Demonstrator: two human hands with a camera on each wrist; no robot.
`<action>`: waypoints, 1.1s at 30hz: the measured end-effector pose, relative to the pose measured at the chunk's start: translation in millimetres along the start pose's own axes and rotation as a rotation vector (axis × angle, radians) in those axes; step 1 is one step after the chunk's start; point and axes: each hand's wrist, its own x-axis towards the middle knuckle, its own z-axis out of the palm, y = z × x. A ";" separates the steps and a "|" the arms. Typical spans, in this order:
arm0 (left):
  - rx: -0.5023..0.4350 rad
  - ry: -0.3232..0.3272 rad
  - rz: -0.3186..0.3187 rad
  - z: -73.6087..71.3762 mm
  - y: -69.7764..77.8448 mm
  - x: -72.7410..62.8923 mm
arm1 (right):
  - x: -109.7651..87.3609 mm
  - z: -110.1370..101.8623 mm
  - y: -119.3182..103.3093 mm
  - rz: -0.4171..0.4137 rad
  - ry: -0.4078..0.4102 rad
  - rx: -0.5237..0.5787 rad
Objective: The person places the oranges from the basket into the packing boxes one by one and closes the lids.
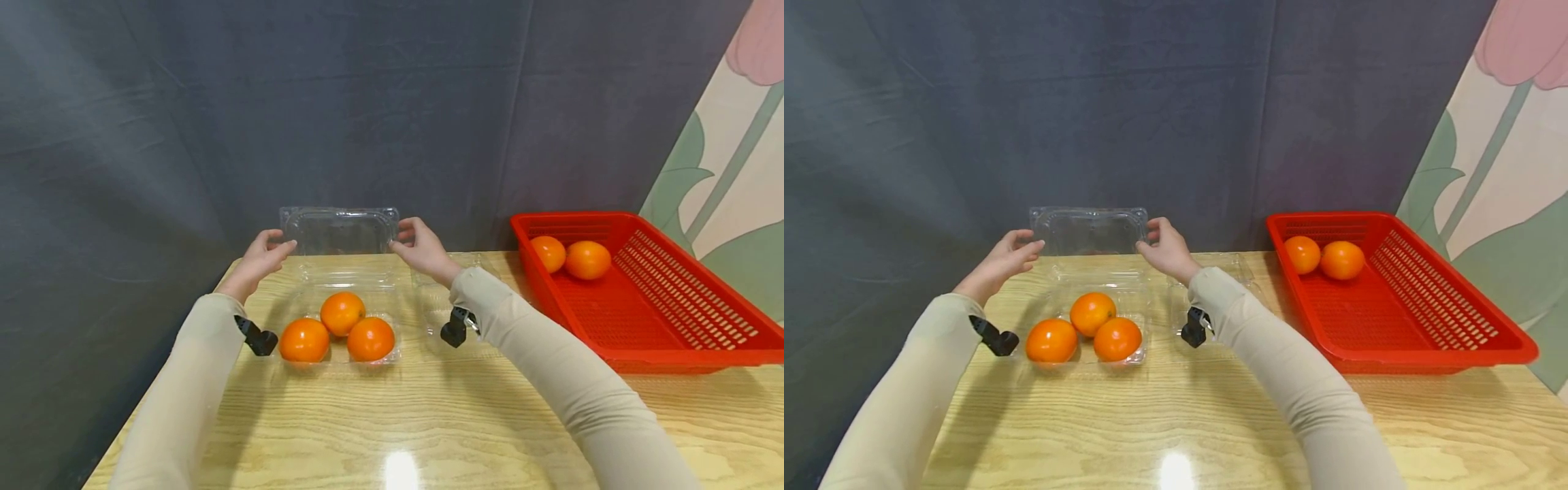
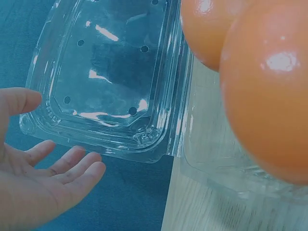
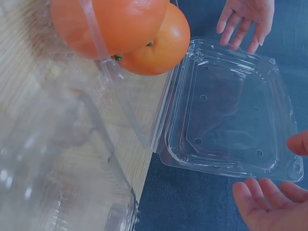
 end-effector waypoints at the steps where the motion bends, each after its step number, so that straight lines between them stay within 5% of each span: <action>1: 0.001 0.002 0.006 -0.3 0.2 0.2 | -0.2 -0.7 0.1 0.001 -0.004 0.003; 17: -0.012 0.059 0.074 -2.4 6.8 -2.5 | -2.9 -8.8 -0.3 -0.078 -0.029 -0.023; 33: -0.095 0.148 0.114 -7.6 5.9 -8.3 | -5.9 -8.5 -2.9 -0.143 0.050 0.026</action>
